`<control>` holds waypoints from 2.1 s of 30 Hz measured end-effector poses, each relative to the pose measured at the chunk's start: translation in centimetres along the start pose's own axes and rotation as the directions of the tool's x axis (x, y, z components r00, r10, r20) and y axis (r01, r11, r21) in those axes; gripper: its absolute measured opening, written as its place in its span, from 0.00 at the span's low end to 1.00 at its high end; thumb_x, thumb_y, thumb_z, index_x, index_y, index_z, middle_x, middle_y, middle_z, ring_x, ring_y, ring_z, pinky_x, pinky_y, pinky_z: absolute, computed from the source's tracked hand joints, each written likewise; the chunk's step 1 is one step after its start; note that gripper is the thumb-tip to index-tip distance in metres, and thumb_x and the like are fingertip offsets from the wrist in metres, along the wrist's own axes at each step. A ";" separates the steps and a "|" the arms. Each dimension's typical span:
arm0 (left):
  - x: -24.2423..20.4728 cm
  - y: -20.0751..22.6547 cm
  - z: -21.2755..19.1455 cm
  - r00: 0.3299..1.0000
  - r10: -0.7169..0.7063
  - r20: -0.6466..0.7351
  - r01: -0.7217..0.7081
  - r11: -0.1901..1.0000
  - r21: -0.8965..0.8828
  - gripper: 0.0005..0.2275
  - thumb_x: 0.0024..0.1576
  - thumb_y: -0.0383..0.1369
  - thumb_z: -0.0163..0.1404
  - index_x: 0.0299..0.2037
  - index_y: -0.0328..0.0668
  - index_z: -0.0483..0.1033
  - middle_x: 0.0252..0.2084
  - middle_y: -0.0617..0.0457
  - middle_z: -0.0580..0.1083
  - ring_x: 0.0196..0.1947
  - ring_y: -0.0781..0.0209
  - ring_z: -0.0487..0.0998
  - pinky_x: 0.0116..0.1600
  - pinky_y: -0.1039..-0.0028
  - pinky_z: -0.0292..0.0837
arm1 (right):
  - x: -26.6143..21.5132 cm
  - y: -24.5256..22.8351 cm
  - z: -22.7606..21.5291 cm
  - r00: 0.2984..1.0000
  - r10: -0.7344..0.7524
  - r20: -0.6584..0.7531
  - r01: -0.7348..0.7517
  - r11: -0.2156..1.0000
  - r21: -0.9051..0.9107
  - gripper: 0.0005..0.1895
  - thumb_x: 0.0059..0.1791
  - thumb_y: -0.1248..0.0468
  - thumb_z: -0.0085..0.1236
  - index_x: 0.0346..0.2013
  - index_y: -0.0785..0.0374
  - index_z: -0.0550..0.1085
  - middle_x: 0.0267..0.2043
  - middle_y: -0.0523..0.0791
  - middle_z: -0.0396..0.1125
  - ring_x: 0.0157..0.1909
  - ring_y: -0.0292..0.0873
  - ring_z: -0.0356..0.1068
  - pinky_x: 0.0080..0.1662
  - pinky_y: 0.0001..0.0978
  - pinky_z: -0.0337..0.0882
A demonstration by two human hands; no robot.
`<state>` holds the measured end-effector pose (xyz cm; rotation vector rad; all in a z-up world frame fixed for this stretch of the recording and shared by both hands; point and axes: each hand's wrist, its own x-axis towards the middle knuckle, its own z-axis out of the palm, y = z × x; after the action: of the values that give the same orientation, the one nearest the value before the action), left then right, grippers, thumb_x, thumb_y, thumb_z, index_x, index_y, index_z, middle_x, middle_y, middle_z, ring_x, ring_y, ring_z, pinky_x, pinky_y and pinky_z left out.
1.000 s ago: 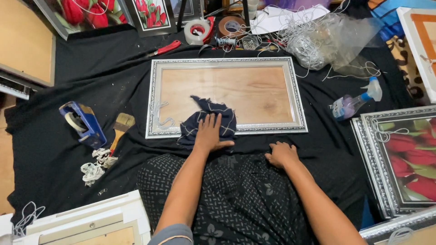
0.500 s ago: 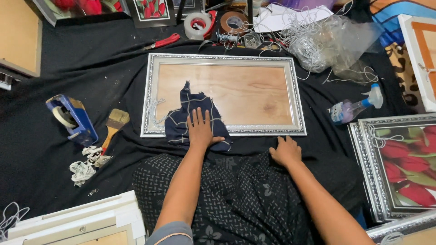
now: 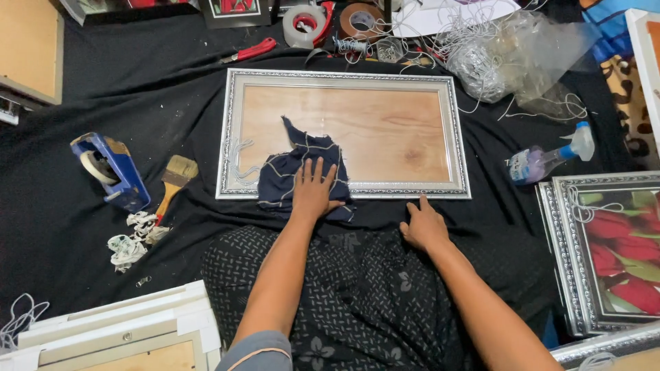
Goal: The person cleans the glass of a picture frame using a cloth, then picks up another frame and wipes the glass surface with the cloth again while it rests on a dark surface.
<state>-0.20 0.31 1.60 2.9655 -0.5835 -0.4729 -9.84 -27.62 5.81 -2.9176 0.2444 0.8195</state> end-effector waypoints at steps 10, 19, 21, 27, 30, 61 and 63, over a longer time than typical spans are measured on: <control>-1.7 0.1 -2.4 0.979 -0.181 0.090 0.185 0.982 -0.039 0.59 0.45 0.73 0.50 0.80 0.51 0.37 0.82 0.40 0.33 0.78 0.25 0.32 0.75 0.33 0.24 | 4.6 16.5 -5.5 0.993 0.113 0.034 -0.116 0.990 0.081 0.39 0.50 0.38 0.53 0.71 0.51 0.67 0.69 0.55 0.66 0.70 0.58 0.65 0.67 0.51 0.65; 0.4 -0.1 1.7 1.000 -0.004 -0.007 0.004 0.996 0.089 0.55 0.49 0.74 0.44 0.80 0.49 0.39 0.81 0.36 0.38 0.79 0.31 0.37 0.77 0.41 0.32 | -1.1 19.2 -6.4 0.998 -0.026 -0.059 0.050 0.893 0.447 0.60 0.44 0.34 0.62 0.78 0.63 0.48 0.80 0.62 0.37 0.79 0.64 0.42 0.73 0.58 0.51; 1.0 0.6 1.8 0.999 0.040 -0.014 -0.039 0.992 0.119 0.53 0.51 0.74 0.43 0.80 0.50 0.39 0.81 0.37 0.39 0.79 0.32 0.38 0.77 0.43 0.35 | 4.0 24.3 0.6 0.938 -0.171 -0.301 0.255 0.929 0.270 0.60 0.44 0.33 0.62 0.77 0.66 0.50 0.78 0.68 0.38 0.77 0.68 0.42 0.73 0.59 0.47; 3.9 5.5 1.6 0.978 0.196 -0.067 -0.187 0.975 0.123 0.52 0.50 0.73 0.44 0.79 0.52 0.45 0.78 0.35 0.48 0.77 0.31 0.45 0.76 0.46 0.43 | 4.7 23.1 4.4 0.745 -0.147 -0.651 0.070 0.987 -0.143 0.56 0.46 0.25 0.41 0.78 0.58 0.54 0.80 0.58 0.46 0.78 0.59 0.48 0.72 0.53 0.54; 5.6 10.0 2.4 0.937 0.334 -0.100 -0.326 0.941 0.092 0.49 0.51 0.73 0.43 0.78 0.54 0.49 0.76 0.34 0.53 0.76 0.29 0.48 0.75 0.45 0.45 | 4.8 23.5 5.9 0.764 -0.093 -0.639 0.077 0.996 -0.052 0.56 0.44 0.25 0.45 0.77 0.56 0.56 0.80 0.56 0.47 0.79 0.58 0.48 0.72 0.55 0.53; 37.6 26.8 3.8 0.821 -0.004 -0.570 -0.059 0.994 -0.091 0.23 0.72 0.38 0.34 0.76 0.39 0.53 0.79 0.40 0.50 0.78 0.39 0.47 0.76 0.43 0.38 | 7.0 25.0 4.9 0.794 0.054 -0.606 0.097 0.972 0.214 0.47 0.45 0.35 0.51 0.75 0.48 0.59 0.80 0.51 0.46 0.79 0.54 0.46 0.71 0.55 0.52; 37.9 27.0 2.7 0.852 0.044 -0.522 -0.111 0.989 -0.098 0.26 0.72 0.43 0.35 0.77 0.39 0.52 0.79 0.40 0.48 0.79 0.38 0.43 0.76 0.41 0.36 | 7.1 25.0 4.9 0.801 0.062 -0.595 0.095 0.969 0.229 0.47 0.45 0.34 0.51 0.75 0.48 0.58 0.80 0.51 0.45 0.79 0.54 0.46 0.71 0.55 0.52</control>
<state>22.68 -39.20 -7.96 2.7506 -0.5755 0.2916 -10.91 -52.41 -3.45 -2.8279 0.3366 -0.1711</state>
